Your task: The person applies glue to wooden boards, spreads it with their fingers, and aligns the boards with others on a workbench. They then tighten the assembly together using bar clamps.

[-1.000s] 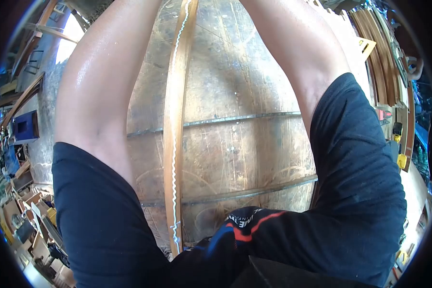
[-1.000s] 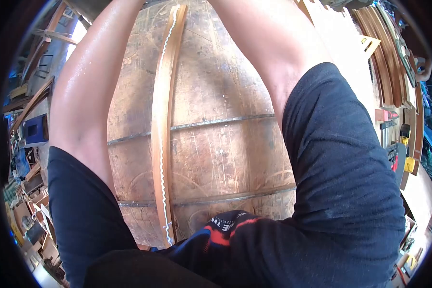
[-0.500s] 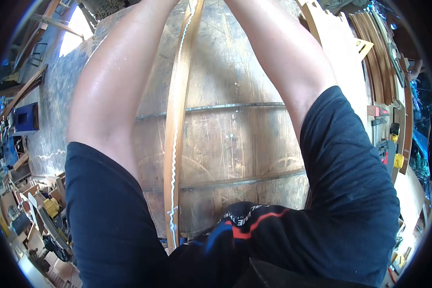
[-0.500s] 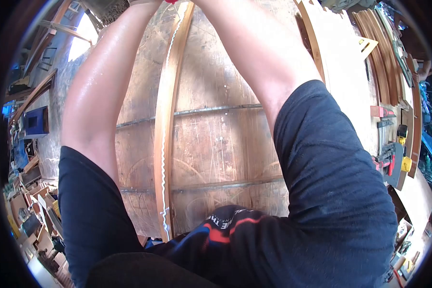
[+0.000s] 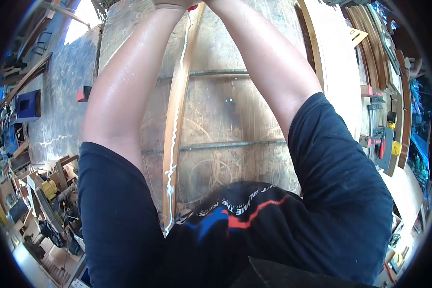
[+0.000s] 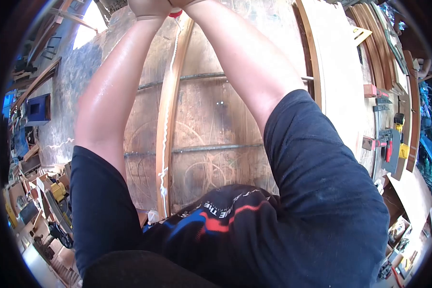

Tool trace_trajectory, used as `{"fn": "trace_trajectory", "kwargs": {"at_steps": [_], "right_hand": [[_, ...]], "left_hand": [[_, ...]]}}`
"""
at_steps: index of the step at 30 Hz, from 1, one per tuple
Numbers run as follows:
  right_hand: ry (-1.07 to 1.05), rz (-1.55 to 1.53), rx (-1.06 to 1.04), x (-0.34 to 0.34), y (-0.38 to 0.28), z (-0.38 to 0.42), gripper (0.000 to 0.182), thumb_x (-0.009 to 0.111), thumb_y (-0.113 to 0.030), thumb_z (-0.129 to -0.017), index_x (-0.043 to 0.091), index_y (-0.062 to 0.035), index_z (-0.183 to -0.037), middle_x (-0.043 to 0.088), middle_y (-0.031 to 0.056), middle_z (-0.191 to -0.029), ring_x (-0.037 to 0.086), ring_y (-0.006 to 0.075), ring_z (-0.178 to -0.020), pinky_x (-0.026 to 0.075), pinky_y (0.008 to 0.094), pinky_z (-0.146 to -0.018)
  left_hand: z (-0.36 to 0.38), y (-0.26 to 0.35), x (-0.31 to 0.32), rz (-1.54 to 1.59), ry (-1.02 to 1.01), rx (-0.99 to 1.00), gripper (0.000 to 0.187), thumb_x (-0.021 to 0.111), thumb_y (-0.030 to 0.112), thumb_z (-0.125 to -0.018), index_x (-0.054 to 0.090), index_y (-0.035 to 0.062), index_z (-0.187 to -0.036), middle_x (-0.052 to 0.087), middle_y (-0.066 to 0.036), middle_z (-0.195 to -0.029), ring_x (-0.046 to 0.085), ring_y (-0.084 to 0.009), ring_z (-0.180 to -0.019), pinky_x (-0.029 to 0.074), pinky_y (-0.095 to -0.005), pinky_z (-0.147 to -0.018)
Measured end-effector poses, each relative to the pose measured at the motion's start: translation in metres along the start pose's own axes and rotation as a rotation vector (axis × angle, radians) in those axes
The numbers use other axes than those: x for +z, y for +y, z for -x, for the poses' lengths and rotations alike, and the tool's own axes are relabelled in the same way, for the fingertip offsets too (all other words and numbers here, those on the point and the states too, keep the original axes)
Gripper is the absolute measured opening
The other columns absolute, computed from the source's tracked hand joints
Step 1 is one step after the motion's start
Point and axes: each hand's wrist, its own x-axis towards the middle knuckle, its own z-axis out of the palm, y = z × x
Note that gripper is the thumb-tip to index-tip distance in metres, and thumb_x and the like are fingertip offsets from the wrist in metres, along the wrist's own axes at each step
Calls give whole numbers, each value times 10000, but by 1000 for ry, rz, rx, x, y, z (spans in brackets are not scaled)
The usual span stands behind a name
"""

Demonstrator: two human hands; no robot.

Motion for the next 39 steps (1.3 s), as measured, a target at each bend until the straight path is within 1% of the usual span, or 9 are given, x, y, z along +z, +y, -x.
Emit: {"fn": "trace_trajectory", "kwargs": {"at_steps": [3,6,9,13,19,27,31,34,39], "right_hand": [[19,-87,91,5,-26,15,334,832,-221,-863,707,0,-1080,760,82,-1013,718,169,-927,563,309,-880],[67,18,87,9,-42,29,356,833,-222,-861,701,6,-1100,757,86,-1017,714,172,-934,560,308,-884],[-5,-134,139,14,-59,38,383,836,-227,-852,696,5,-1122,755,97,-1020,713,186,-951,560,314,-885],[-28,-100,124,20,-82,52,352,835,-219,-847,709,-2,-1094,754,105,-1021,713,192,-959,561,323,-877],[-37,-8,174,26,-118,72,323,822,-250,-855,732,-1,-1040,765,120,-981,736,217,-914,576,349,-826],[-80,41,248,37,-151,104,322,827,-272,-845,742,-1,-997,770,123,-964,745,233,-889,581,353,-804],[-64,92,216,44,-167,119,352,833,-276,-846,721,-8,-1045,764,124,-994,740,235,-914,578,360,-820],[-43,24,196,50,-180,129,398,835,-272,-851,682,-12,-1109,751,120,-1032,727,234,-948,570,360,-847],[-42,-102,176,56,-205,146,429,832,-252,-858,633,-13,-1153,732,110,-1060,706,233,-963,559,355,-871]], "left_hand": [[11,24,-16,96,-26,-82,618,380,464,-1111,745,-11,-963,734,-223,-818,747,-380,-799,560,-431,-725],[21,29,-32,-13,-21,-2,636,354,475,-1113,755,5,-963,736,-220,-821,751,-371,-804,565,-430,-732],[33,41,-49,-51,-30,-64,639,345,474,-1113,759,15,-950,735,-219,-818,747,-371,-798,565,-432,-724],[45,52,-75,-78,-31,35,636,339,456,-1117,753,27,-899,729,-204,-794,732,-389,-778,551,-447,-695],[59,83,-104,-66,-5,-5,629,349,458,-1116,728,31,-853,712,-202,-774,715,-385,-750,538,-461,-684],[84,109,-146,-206,-34,-87,599,346,436,-1119,718,41,-866,697,-207,-769,699,-414,-753,523,-478,-674],[92,125,-162,-177,43,-11,600,350,442,-1115,711,35,-860,693,-216,-774,692,-431,-755,513,-500,-667],[104,132,-178,-209,-21,-175,604,352,449,-1111,708,27,-867,690,-228,-779,691,-436,-768,514,-508,-678],[123,146,-203,-283,-37,-187,603,355,450,-1107,708,14,-886,688,-241,-789,697,-436,-791,518,-500,-691]]}}
